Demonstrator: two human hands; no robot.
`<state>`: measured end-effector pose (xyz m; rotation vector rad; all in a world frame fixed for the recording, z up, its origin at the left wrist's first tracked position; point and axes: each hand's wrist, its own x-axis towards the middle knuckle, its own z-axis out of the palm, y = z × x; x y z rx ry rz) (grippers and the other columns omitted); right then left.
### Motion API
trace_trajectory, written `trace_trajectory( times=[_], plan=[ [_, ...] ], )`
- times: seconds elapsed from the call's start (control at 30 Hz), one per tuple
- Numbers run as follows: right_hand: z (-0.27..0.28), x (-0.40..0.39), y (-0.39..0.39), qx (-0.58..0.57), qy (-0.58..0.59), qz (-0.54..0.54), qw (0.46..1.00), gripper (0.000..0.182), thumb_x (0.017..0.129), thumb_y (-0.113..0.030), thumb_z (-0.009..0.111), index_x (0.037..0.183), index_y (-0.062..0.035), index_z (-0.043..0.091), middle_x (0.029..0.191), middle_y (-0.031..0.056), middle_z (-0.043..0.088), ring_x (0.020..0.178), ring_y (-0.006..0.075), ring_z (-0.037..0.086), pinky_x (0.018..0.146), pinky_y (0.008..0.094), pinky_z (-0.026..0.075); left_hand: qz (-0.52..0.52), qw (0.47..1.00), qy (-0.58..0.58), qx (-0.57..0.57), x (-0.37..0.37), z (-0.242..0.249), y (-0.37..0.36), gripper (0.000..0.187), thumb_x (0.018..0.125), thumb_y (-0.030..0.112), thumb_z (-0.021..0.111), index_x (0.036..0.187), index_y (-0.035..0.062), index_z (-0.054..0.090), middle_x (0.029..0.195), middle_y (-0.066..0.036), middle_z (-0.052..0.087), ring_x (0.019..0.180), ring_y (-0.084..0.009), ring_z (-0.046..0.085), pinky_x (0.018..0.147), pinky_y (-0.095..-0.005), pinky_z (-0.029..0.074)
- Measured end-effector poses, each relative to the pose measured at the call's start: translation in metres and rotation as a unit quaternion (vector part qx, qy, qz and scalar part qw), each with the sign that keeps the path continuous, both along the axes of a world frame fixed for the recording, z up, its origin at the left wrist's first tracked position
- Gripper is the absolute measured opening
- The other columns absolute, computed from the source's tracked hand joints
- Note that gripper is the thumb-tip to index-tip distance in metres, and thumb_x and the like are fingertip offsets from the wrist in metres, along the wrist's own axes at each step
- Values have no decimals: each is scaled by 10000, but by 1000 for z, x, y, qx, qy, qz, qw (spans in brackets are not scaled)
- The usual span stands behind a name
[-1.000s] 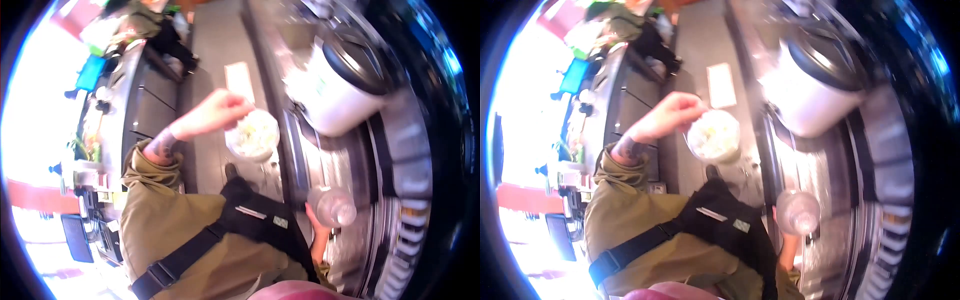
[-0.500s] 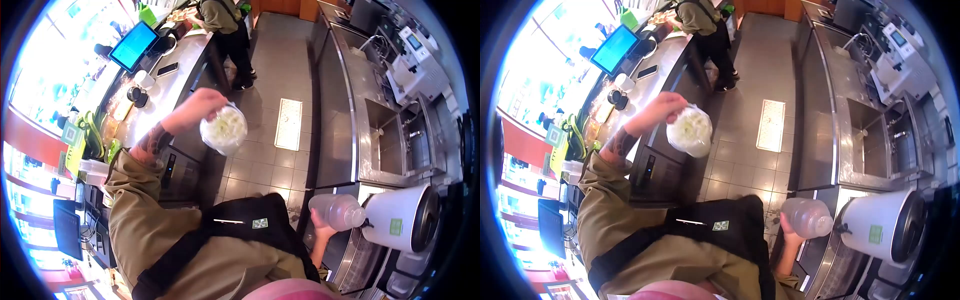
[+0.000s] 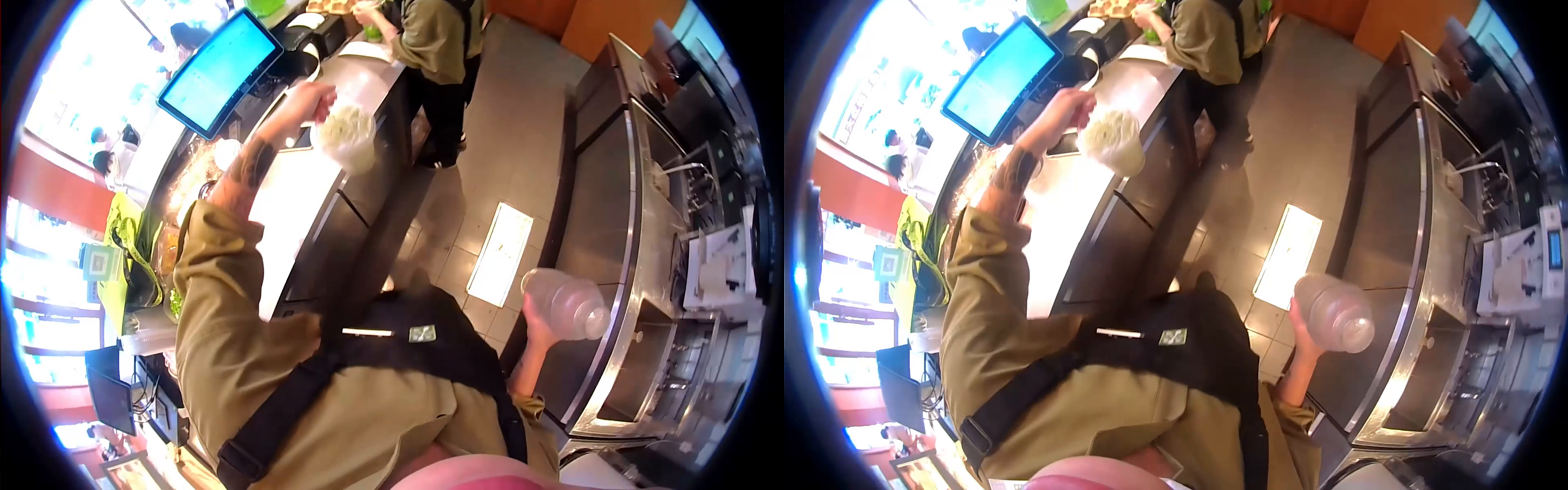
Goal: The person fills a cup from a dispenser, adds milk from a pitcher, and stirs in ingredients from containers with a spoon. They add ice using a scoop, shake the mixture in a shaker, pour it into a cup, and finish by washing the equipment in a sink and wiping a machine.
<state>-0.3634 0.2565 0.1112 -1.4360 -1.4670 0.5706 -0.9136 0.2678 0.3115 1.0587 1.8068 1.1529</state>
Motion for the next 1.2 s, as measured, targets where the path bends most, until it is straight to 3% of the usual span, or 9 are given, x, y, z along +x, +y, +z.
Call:
trace_trajectory(
  times=[0.13,0.43,0.5,0.63,0.7,0.9,0.93,1.07,1.2],
  plan=[
    [17,-57,83,-77,100,40,991,813,599,-192,884,1276,-24,467,1261,110,510,1161,221,490,950,389,453,19,995,-95,-11,-89,-20,81,251,930,237,455,713,123,510,646,51,481,548,-60,466,543,-216,400],
    [49,-176,173,203,-86,-80,972,947,533,-134,903,1313,3,384,1266,145,490,1118,262,526,907,403,489,37,986,-160,-37,-219,-56,197,282,944,328,467,774,121,556,695,23,545,618,-106,543,636,-253,463],
    [56,-213,185,93,61,-90,990,976,525,-122,902,1325,8,358,1290,152,465,1151,265,500,920,409,485,6,988,-153,-27,-264,-71,221,305,943,360,472,791,114,568,709,6,568,647,-130,579,667,-283,496],
    [47,-225,206,208,-115,-117,964,972,517,-67,890,1325,5,354,1327,158,428,1181,278,474,942,428,482,15,984,-171,-41,-271,-69,239,317,960,313,457,789,65,556,678,3,549,608,-123,582,625,-255,503],
    [2,-196,213,130,62,-95,985,934,521,-110,900,1299,10,399,1298,156,470,1176,269,486,970,424,455,-21,983,-175,-57,-290,-80,247,286,954,285,474,810,54,560,697,-3,551,611,-122,585,610,-251,502],
    [68,-259,232,205,-152,-55,965,956,527,-36,880,1327,-8,357,1303,143,438,1134,256,494,929,421,485,-2,982,-175,-70,-293,-56,238,243,890,254,614,889,15,571,735,-7,553,635,-111,591,606,-222,504],
    [64,-250,230,156,-86,-32,983,950,526,-38,881,1322,-9,364,1297,142,444,1136,258,494,933,419,476,-13,981,-181,-61,-299,-56,239,244,887,254,619,900,14,576,725,-5,550,628,-108,589,596,-219,500],
    [73,-270,235,96,-41,-33,994,920,513,-80,892,1289,-7,403,1261,131,475,1141,261,489,968,408,423,60,993,90,-42,-334,-97,243,289,792,270,695,879,5,618,728,-59,650,576,-132,622,556,-257,493],
    [82,-276,232,56,-34,-66,996,968,486,-145,910,1289,-5,390,1249,126,481,1125,241,498,977,402,411,213,916,341,-12,-353,-129,228,236,762,210,674,923,45,623,823,-102,663,735,-205,653,657,-302,504]
  ],
)
